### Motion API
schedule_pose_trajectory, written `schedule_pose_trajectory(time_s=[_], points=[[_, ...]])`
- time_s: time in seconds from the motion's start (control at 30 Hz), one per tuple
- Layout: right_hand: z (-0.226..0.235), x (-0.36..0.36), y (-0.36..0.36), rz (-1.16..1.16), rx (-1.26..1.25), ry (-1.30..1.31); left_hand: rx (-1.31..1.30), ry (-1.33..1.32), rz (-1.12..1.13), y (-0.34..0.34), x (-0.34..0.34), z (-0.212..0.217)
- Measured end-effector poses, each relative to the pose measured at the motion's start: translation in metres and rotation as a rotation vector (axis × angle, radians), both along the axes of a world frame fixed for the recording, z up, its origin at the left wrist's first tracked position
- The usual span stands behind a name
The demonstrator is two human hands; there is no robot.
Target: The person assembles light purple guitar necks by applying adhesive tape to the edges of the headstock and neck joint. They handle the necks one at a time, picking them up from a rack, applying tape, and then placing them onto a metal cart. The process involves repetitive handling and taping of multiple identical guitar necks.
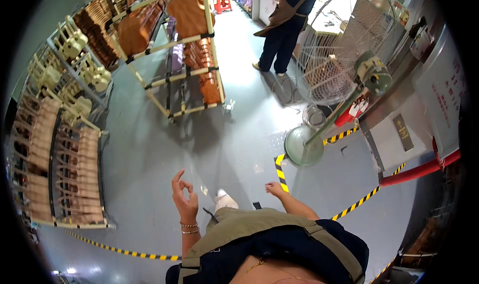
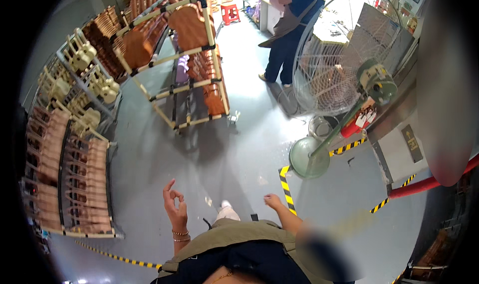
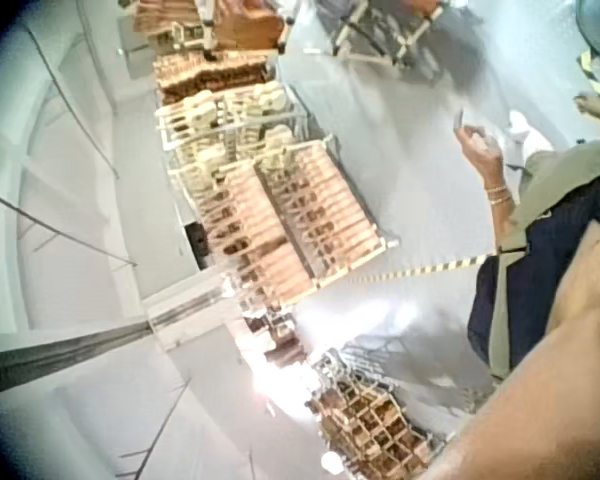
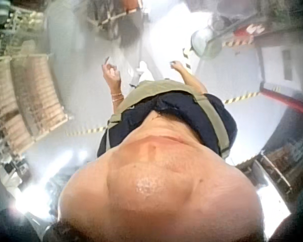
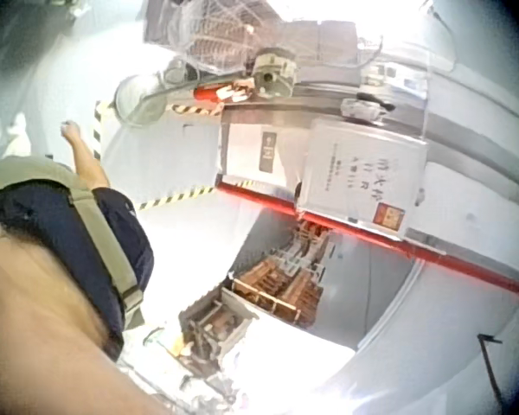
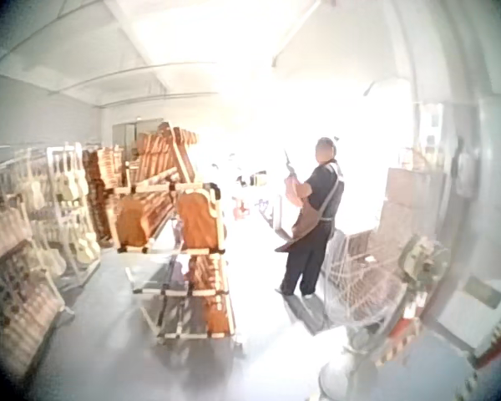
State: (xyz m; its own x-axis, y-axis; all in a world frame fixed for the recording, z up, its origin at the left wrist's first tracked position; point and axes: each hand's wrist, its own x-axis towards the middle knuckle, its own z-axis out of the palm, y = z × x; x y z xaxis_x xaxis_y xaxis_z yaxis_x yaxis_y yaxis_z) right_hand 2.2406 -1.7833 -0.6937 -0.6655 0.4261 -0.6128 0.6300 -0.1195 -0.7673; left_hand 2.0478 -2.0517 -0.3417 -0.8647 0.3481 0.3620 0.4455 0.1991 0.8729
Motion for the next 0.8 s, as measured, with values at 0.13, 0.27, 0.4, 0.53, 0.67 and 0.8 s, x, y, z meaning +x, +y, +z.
schedule_pose_trajectory(time_s=[0.13, 0.27, 0.4, 0.53, 0.67, 0.8], points=[[0.023, -0.152, 0.04, 0.126, -0.011, 0.105, 0.003, -0.067, 0.022, 0.051, -0.105, -0.029], [-0.004, -0.233, 0.104, 0.058, -0.091, -0.165, 0.008, -0.118, -0.062, 0.126, -0.218, -0.039], [-0.006, -0.274, 0.183, 0.052, -0.02, -0.499, 0.064, -0.074, -0.21, 0.208, -0.329, -0.024], [0.008, -0.326, 0.252, -0.151, 0.028, -0.234, 0.1, -0.13, -0.413, 0.291, -0.4, 0.003], [0.011, -0.368, 0.328, -0.255, 0.05, -0.18, 0.099, -0.17, -0.547, 0.367, -0.436, -0.001], [-0.011, -0.388, 0.407, -0.07, 0.002, -0.596, 0.068, -0.226, -0.559, 0.449, -0.462, -0.026]])
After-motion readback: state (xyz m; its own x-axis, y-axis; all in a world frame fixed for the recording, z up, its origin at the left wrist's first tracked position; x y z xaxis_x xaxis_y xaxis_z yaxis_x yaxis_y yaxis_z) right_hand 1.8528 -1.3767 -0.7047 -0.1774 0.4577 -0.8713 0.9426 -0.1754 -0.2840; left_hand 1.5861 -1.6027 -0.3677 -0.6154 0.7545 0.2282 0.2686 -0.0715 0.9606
